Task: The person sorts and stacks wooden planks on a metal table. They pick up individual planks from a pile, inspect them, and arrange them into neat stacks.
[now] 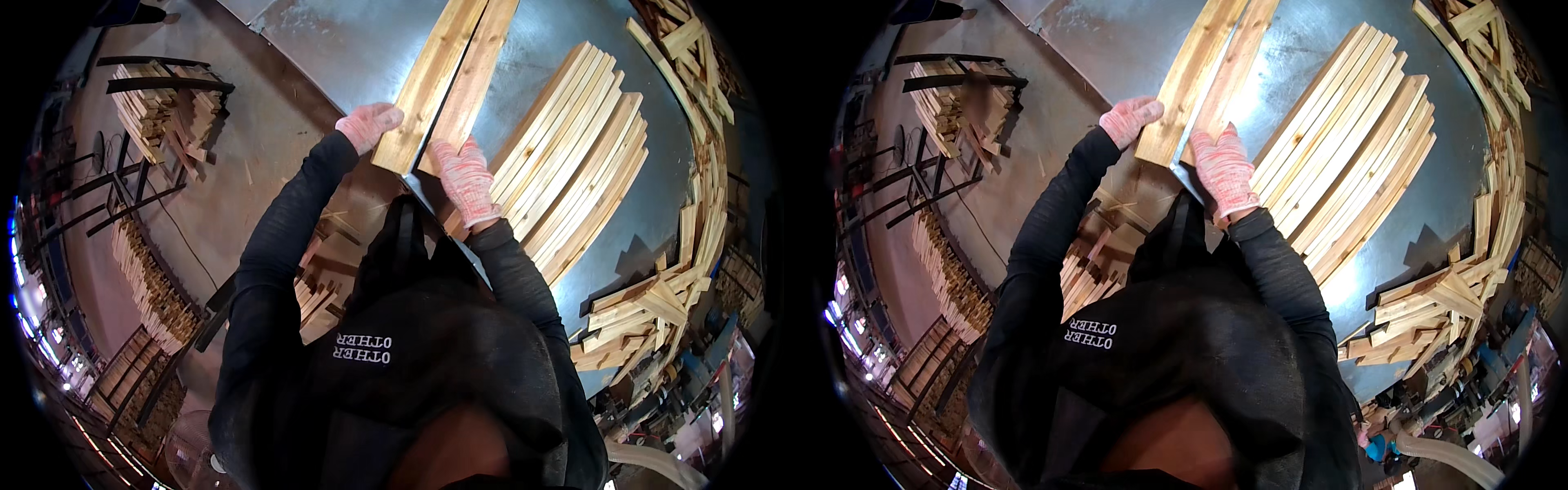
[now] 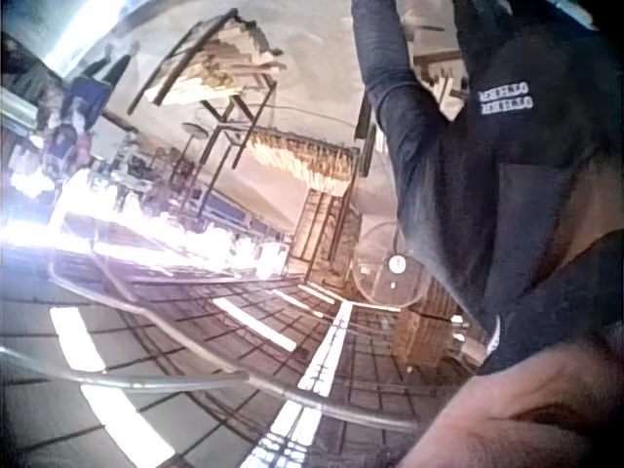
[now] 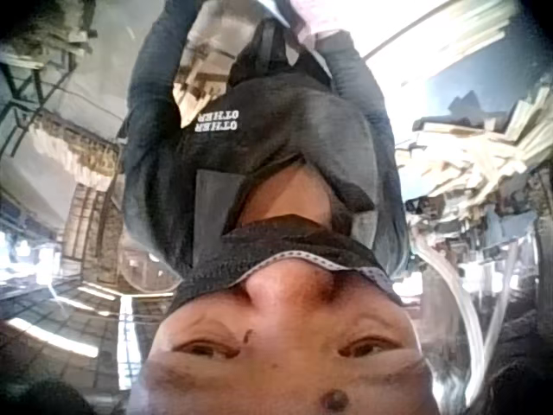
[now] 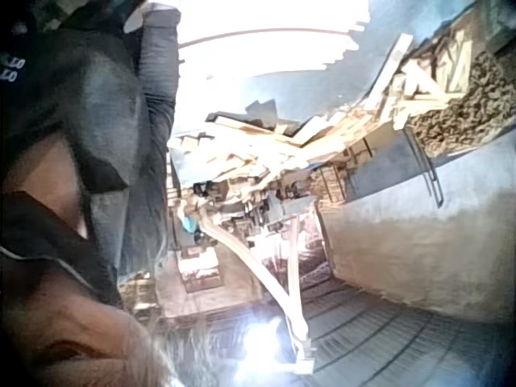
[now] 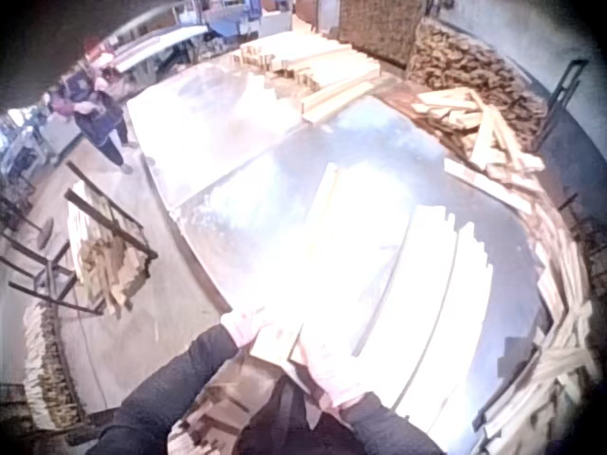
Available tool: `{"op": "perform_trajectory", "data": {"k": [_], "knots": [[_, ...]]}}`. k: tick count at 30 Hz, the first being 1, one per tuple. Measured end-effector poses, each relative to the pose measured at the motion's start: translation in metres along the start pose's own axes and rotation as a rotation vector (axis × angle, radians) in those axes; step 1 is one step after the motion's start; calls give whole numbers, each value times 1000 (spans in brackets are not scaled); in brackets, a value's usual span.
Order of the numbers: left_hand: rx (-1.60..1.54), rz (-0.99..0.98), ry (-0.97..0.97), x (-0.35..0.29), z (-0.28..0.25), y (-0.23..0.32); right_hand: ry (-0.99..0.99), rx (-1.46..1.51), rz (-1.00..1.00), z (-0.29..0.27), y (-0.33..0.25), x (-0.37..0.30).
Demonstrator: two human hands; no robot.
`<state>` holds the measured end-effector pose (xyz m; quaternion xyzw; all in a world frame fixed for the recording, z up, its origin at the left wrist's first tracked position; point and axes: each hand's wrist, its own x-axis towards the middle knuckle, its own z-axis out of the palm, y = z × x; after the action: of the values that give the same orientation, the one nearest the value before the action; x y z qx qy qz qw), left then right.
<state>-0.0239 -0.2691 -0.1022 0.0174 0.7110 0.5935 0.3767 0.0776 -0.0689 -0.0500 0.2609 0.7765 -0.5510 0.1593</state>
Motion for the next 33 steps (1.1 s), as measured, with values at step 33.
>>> {"op": "perform_trajectory", "data": {"k": [33], "knots": [[258,302,-85,111,78,-1,366,196,27,-155,129,-88]]}}
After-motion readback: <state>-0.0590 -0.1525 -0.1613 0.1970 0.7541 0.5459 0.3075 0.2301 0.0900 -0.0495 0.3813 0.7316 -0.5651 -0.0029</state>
